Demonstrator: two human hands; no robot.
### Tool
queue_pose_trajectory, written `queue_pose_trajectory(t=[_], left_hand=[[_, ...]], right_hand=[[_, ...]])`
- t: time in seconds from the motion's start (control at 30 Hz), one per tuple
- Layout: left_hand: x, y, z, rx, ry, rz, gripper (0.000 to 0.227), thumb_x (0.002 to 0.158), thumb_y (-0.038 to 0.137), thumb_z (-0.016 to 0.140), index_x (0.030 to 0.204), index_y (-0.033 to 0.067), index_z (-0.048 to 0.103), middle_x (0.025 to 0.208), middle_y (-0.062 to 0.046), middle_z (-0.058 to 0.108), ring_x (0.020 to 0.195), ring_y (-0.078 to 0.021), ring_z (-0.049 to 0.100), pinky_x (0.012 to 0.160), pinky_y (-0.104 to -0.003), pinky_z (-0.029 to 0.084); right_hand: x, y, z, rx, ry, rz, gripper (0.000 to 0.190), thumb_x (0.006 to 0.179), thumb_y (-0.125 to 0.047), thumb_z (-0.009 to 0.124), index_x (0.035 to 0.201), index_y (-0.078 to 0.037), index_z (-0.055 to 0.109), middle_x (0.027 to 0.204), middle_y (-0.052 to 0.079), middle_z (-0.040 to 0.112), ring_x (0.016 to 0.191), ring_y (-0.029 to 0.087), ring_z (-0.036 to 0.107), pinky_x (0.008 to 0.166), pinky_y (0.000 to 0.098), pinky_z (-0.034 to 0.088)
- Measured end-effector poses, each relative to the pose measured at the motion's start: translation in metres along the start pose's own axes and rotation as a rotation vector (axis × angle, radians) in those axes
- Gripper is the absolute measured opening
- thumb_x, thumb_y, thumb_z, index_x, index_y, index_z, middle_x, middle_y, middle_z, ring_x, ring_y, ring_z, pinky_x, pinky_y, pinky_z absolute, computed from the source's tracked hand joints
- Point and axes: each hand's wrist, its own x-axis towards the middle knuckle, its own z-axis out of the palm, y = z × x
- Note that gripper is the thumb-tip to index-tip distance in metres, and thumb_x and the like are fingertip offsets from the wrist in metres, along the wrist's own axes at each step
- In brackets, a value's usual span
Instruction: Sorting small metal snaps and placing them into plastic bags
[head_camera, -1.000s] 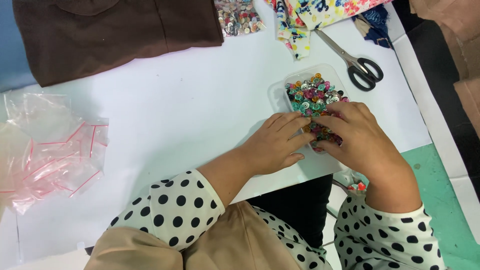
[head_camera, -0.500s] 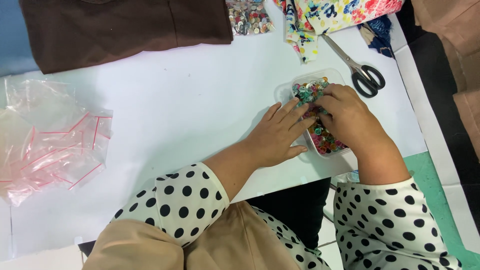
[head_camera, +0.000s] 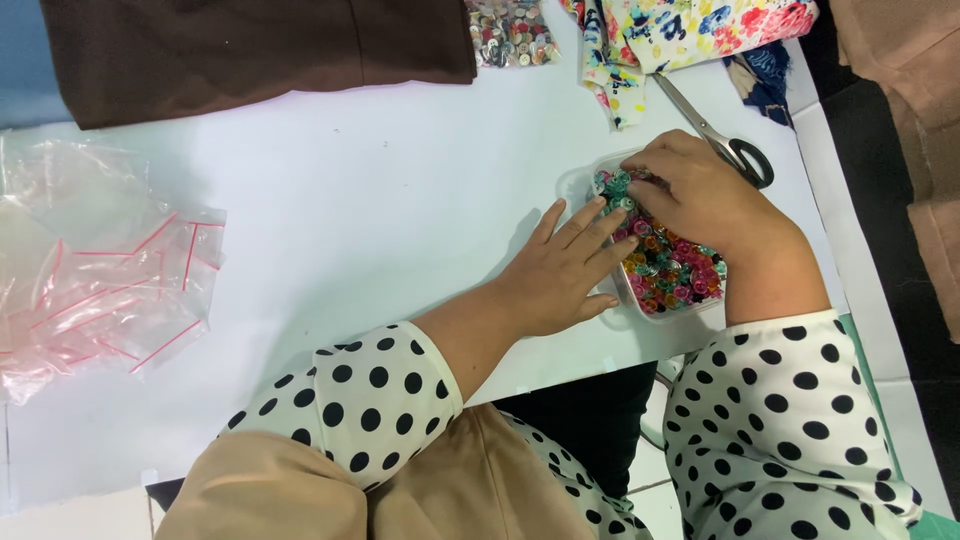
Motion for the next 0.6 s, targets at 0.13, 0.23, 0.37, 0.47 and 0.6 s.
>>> queue_pose_trajectory(t=[0.13,0.23,0.37,0.47,0.6], left_hand=[[0.002,-0.001,0.0,-0.036,-0.072,-0.015,0.072,0.099,0.053,0.06,0.158,0.0188,0.037,0.169,-0.011,0.025,0.159,-0.0334,0.01,0.127,-0.062,0.006],[0.001,-0.002,0.004,-0.038,-0.05,-0.01,0.074,0.097,0.055,0.063,0.158,0.0203,0.038,0.168,-0.01,0.027,0.158,-0.0337,0.013,0.127,-0.061,0.007],[-0.001,-0.002,0.008,-0.002,0.017,0.0,0.074,0.094,0.056,0.068,0.154,0.0204,0.044,0.167,-0.01,0.031,0.158,-0.0336,0.018,0.127,-0.062,0.013],[-0.001,-0.002,0.006,-0.008,0.03,0.009,0.074,0.094,0.055,0.07,0.154,0.0201,0.045,0.166,-0.009,0.031,0.157,-0.0335,0.02,0.126,-0.062,0.015],[0.0,-0.002,0.004,-0.019,0.022,0.002,0.073,0.094,0.053,0.071,0.154,0.0202,0.045,0.166,-0.008,0.032,0.157,-0.0325,0.019,0.126,-0.061,0.016]], right_hand=[[-0.003,0.0,0.004,-0.008,-0.1,0.114,0.037,0.099,-0.022,0.064,0.13,-0.003,0.069,0.12,0.016,0.053,0.11,0.032,0.058,0.098,0.0412,0.046],[-0.015,0.005,0.006,-0.025,-0.057,-0.054,0.028,0.097,-0.013,0.066,0.119,0.002,0.071,0.107,0.019,0.066,0.104,0.033,0.062,0.096,0.0406,0.048],[-0.037,-0.008,-0.009,0.007,-0.097,-0.077,0.026,0.091,-0.002,0.064,0.116,0.001,0.07,0.109,0.015,0.071,0.1,0.032,0.065,0.093,0.0426,0.051],[-0.052,-0.017,-0.025,0.048,-0.125,-0.021,0.026,0.091,0.001,0.06,0.115,-0.002,0.071,0.115,0.013,0.073,0.104,0.028,0.068,0.095,0.0406,0.052],[-0.054,-0.017,-0.041,0.029,-0.062,0.054,0.025,0.093,0.005,0.059,0.114,-0.002,0.071,0.115,0.011,0.073,0.106,0.027,0.067,0.095,0.0372,0.052]])
